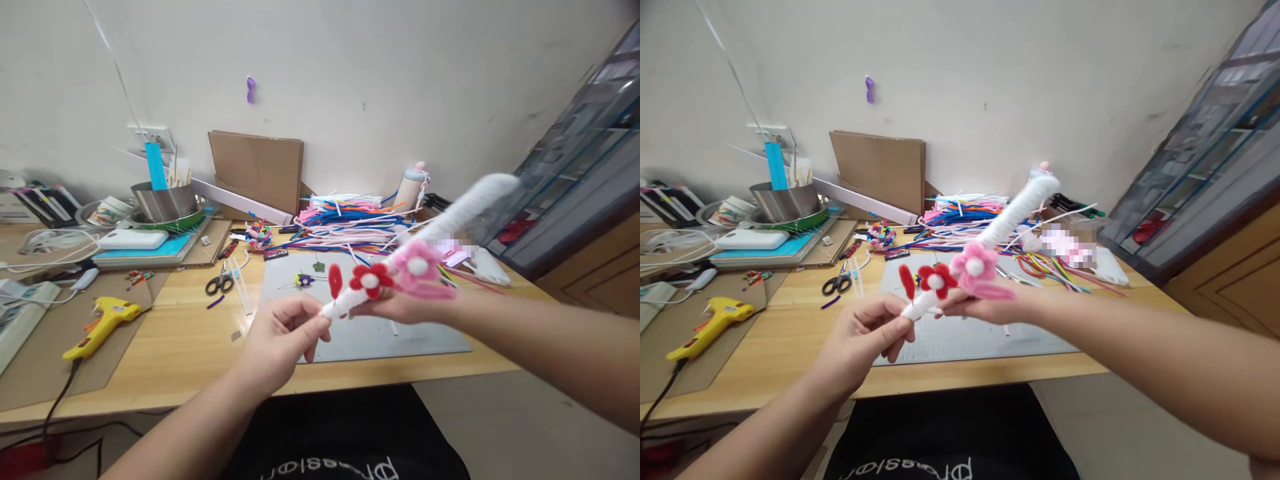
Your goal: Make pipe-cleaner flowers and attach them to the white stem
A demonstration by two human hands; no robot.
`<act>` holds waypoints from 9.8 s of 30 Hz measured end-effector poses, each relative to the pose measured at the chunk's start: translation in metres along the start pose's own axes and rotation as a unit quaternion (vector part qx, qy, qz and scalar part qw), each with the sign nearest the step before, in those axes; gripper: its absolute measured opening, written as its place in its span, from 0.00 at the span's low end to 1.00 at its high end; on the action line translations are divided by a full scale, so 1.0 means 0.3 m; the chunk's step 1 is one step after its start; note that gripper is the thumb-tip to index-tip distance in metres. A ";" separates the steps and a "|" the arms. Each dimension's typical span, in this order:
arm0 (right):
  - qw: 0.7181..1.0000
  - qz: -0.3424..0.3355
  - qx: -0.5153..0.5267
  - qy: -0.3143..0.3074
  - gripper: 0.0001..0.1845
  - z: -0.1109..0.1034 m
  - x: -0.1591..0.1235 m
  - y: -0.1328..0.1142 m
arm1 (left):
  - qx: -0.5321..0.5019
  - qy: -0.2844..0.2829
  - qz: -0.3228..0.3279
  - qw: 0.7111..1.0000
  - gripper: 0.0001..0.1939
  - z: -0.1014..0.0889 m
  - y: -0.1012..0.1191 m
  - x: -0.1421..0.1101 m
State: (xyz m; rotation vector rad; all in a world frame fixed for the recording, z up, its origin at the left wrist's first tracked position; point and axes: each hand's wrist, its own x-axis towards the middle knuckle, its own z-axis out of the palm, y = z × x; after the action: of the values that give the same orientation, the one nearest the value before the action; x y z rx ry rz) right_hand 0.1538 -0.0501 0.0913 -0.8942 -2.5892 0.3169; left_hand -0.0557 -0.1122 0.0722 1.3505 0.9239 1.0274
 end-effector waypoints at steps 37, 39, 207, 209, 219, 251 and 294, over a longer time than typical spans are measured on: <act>0.995 0.012 0.099 -0.002 0.16 0.076 -0.007 -0.062 | -0.015 0.114 -0.005 0.993 0.10 0.011 -0.046 0.021; 0.996 0.026 0.078 0.022 0.15 0.102 -0.020 -0.064 | -0.062 0.104 -0.024 0.992 0.09 0.005 -0.065 0.043; 0.611 0.173 0.771 0.045 0.12 0.330 0.141 0.118 | -0.116 0.148 -0.144 0.972 0.11 -0.134 -0.232 0.264; 0.620 0.174 0.762 0.061 0.11 0.327 0.142 0.110 | -0.112 0.152 -0.147 0.971 0.10 -0.132 -0.232 0.263; 0.714 0.173 0.665 0.133 0.11 0.335 0.143 0.091 | -0.106 0.142 -0.155 0.972 0.13 -0.134 -0.245 0.264; 0.725 0.244 0.636 -0.105 0.12 0.302 0.133 0.168 | -0.145 0.089 -0.120 0.978 0.13 -0.115 -0.283 0.259; 0.775 0.314 0.381 -0.395 0.07 0.268 -0.045 0.249 | -0.099 0.162 -0.126 0.974 0.06 -0.140 -0.302 0.269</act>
State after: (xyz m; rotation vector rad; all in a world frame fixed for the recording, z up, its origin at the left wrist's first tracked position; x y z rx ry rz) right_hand 0.1700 -0.0079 -0.0096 -1.4379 -2.2187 2.1419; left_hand -0.0667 -0.0186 -0.0148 0.8878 1.1674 1.1261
